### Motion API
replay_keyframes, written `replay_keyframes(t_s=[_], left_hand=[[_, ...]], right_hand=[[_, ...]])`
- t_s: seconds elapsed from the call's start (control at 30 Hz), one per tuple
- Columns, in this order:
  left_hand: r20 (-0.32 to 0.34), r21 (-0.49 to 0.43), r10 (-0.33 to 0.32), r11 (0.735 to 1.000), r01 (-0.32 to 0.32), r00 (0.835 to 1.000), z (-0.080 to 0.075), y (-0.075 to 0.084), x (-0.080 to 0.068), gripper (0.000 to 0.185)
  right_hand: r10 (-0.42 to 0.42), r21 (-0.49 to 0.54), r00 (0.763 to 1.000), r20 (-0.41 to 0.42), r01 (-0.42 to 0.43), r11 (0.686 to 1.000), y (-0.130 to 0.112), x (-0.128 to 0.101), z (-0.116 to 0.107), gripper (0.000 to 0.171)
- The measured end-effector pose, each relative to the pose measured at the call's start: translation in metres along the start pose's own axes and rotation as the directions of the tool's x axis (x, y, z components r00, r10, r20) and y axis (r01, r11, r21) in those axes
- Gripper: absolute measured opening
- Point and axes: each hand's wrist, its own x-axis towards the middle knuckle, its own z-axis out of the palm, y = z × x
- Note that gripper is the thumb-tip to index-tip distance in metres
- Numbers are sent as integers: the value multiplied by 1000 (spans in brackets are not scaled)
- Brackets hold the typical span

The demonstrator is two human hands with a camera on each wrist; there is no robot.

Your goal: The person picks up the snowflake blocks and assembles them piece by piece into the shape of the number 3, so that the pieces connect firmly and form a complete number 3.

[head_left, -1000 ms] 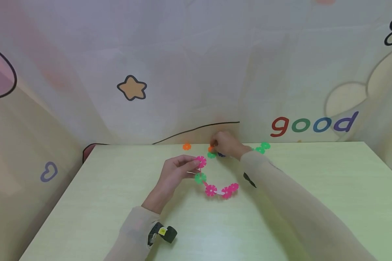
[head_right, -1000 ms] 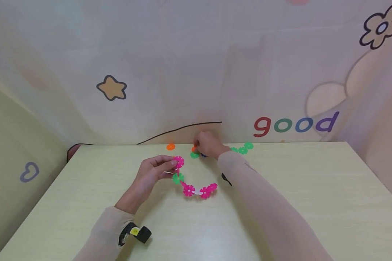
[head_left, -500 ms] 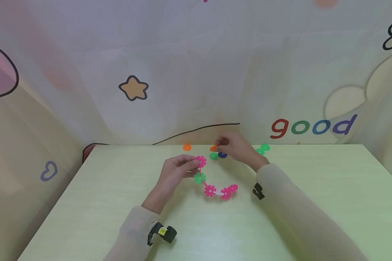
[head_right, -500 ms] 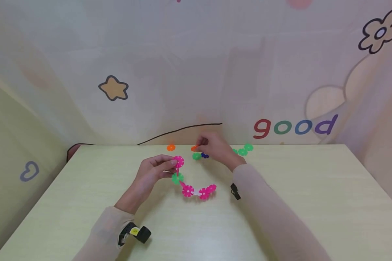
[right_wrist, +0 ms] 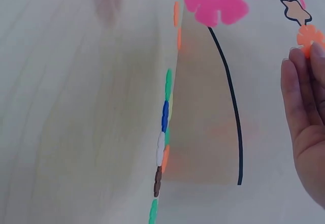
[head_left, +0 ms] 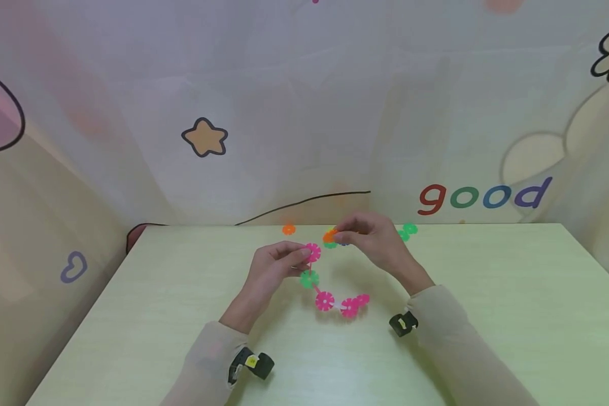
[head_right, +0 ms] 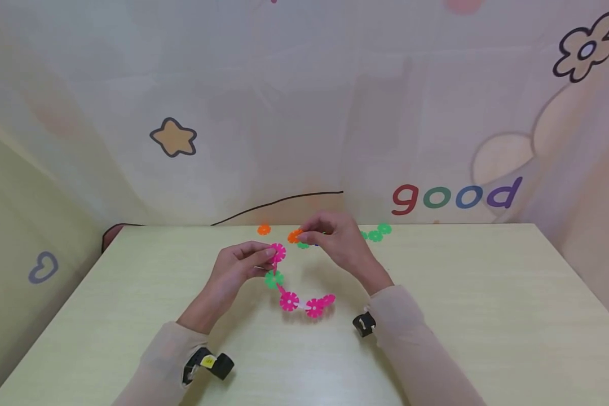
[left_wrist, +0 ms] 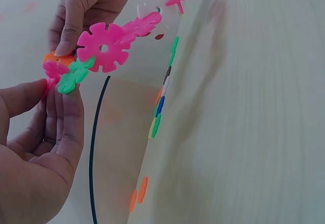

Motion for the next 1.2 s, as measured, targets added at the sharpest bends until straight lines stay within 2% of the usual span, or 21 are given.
replay_keyframes(t_s=[0.3,0.57,0.73,0.9,1.2], left_hand=[[-8,-3,1,1000,-1,1000,2,2,0,22],[-10,2,-4,1000,4,1000,4,3,-1,21],[-7,28,9,1000,-8,1000,3,3,-2,19],[-19,54,7,999,-6,1000,2,5,-3,18],[-7,59,-2,998,2,1000,2,5,-2,18]], right_hand=[[3,-15,1000,3,-3,1000,-4,-3,5,8],[-64,-2,998,22,64,998,-7,-5,12,8],[-95,27,996,3,95,995,-7,-6,19,9],[-143,0,989,-22,143,990,-8,-7,24,9],[-142,-3,990,-16,142,990,-6,-7,24,12]])
